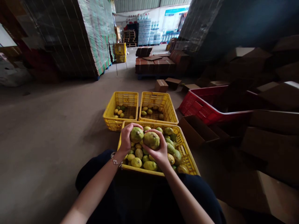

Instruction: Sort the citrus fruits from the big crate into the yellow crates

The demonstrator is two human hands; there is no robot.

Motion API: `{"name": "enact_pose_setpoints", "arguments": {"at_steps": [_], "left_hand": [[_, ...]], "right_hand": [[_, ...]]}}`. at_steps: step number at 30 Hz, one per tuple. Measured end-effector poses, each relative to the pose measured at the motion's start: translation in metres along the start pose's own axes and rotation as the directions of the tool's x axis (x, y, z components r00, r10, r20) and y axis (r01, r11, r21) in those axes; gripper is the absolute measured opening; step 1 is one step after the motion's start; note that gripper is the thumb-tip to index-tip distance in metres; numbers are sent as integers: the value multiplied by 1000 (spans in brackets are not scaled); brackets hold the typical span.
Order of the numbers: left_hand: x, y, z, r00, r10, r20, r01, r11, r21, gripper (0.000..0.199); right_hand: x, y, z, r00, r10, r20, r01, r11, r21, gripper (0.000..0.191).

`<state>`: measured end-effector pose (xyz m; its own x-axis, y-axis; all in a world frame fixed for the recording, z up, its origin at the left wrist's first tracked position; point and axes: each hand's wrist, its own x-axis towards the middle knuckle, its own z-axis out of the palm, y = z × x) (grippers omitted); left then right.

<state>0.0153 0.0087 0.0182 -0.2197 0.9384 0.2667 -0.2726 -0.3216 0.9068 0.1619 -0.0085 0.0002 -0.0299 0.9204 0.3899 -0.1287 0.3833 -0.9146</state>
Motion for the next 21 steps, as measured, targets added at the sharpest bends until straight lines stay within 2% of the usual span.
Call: {"name": "enact_pose_setpoints", "arguments": {"at_steps": [3, 6, 8, 11, 13, 16, 18, 21], "left_hand": [[3, 2, 3, 994, -108, -24, 107, 994, -12, 44], [7, -1, 6, 953, -293, -72, 285, 953, -102, 44], [10, -5, 7, 890, -446, -94, 420, 882, -212, 35], [13, -10, 7, 751, -654, -93, 586, 724, -363, 23], [15, -10, 6, 668, -737, -104, 642, 642, -420, 20], [16, -7, 4, 567, -815, -123, 702, 555, -447, 19], [17, -5, 3, 516, -850, -103, 740, 504, -445, 21], [16, -4, 2, 481, -873, -81, 764, 462, -451, 23]], "right_hand": [[1, 0, 1, 994, 83, -69, -84, 996, -23, 53], [5, 4, 3, 945, 257, -202, -257, 966, 26, 52], [8, 6, 4, 883, 404, -241, -383, 915, 130, 48], [13, 9, 4, 794, 582, -173, -525, 801, 288, 44], [16, 10, 3, 752, 649, -119, -580, 736, 348, 41], [18, 13, 0, 694, 716, -81, -636, 661, 398, 34], [19, 13, 0, 666, 741, -81, -657, 635, 406, 29], [21, 11, 0, 652, 754, -76, -672, 621, 403, 22]]}}
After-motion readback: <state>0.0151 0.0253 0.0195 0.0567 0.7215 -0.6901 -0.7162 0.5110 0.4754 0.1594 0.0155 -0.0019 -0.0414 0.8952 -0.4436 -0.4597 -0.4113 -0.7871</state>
